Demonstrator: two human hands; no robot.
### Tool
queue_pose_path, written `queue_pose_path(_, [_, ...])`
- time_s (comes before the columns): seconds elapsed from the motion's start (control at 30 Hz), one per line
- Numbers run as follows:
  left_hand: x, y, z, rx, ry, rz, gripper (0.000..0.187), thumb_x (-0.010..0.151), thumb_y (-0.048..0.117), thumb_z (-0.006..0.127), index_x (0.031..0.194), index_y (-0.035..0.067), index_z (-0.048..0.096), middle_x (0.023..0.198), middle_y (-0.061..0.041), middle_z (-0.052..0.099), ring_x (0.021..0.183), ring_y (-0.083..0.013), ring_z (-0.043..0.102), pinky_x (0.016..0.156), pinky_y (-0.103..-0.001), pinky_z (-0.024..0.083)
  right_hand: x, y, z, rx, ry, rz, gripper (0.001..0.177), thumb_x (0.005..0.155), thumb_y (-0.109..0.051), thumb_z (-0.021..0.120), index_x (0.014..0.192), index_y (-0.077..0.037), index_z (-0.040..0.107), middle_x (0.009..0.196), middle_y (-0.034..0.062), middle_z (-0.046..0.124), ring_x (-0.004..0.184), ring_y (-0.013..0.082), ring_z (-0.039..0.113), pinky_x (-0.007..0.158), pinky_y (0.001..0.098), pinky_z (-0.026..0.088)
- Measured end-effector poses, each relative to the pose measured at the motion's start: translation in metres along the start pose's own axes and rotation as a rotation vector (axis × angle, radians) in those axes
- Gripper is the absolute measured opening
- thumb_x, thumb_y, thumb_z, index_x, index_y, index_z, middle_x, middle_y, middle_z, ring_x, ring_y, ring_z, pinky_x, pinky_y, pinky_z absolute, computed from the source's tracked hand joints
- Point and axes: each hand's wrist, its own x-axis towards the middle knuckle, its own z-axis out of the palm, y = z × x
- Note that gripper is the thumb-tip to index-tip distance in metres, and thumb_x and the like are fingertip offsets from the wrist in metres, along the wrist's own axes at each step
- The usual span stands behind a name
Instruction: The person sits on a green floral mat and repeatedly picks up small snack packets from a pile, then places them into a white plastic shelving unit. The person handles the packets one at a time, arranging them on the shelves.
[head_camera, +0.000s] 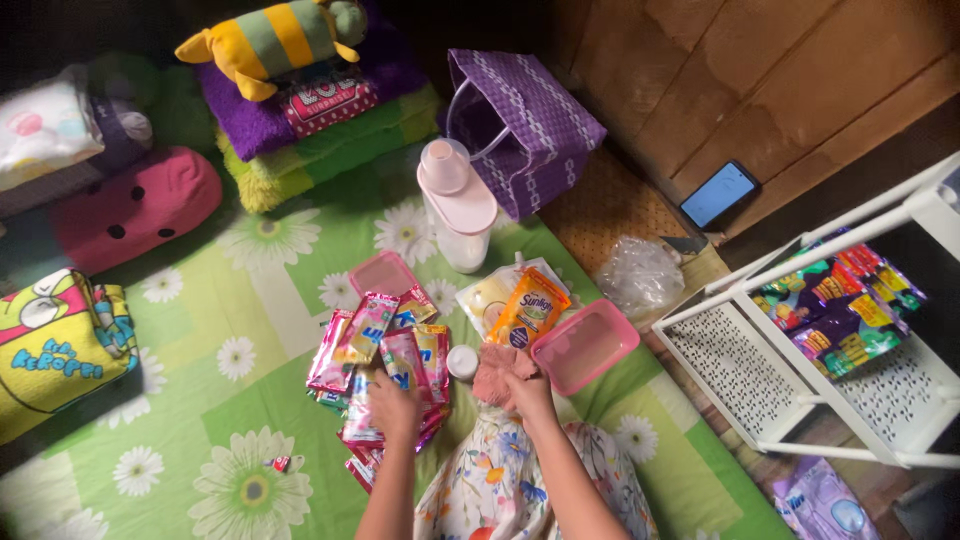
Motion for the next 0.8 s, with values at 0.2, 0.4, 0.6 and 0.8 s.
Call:
queue_pose_path(0.2, [0.023,-0.04,0.006,-0.96,-0.582,-0.234,0.076,0.08,0.01,0.074,0.148,0.019,0.04,0.112,-0.015,0.071,0.097,-0.0261,0.071,0.077,-0.039,0.055,-0.014,-0.006,0.009,0.13,-0.12,-0.095,0.03,0.089,-0.003,0.067,0.118,0.003,0.072,0.11,0.0074,0.077,0.099,0.0153,0.072,0.087,0.03,0.056])
queue_pose_path(0.4, [-0.019,-0.03,-0.034,-1.427,-0.835,-0.163,0.076,0.093,0.003,0.064,0.16,0.015,0.032,0.119,-0.011,0.067,0.1,-0.0218,0.069,0.082,-0.039,0.059,-0.047,-0.046,0.023,0.139,-0.227,-0.29,0.034,0.095,-0.001,0.057,0.126,0.006,0.068,0.126,0.0123,0.074,0.117,0.0204,0.069,0.103,0.0319,0.051])
queue_pose_path(0.6, [-0.077,0.04,-0.043,-1.155,-0.962,0.231,0.098,0.089,-0.005,0.065,0.167,0.024,0.012,0.131,-0.009,0.062,0.092,-0.0157,0.061,0.077,-0.032,0.054,-0.088,-0.104,0.017,-0.356,-0.174,-0.884,0.041,0.105,-0.011,0.048,0.142,0.001,0.06,0.156,0.0166,0.052,0.148,0.0301,0.044,0.12,0.0393,0.037])
queue_pose_path(0.8, [-0.119,0.101,-0.034,-1.277,-1.232,0.336,0.092,0.091,-0.005,0.06,0.163,0.023,0.01,0.147,-0.002,0.053,0.116,-0.0157,0.066,0.088,-0.034,0.06,-0.136,-0.132,-0.017,-0.422,-0.283,-0.908,0.053,0.112,-0.036,0.039,0.15,-0.001,0.053,0.17,0.0141,0.031,0.16,0.035,0.022,0.126,0.0438,0.023])
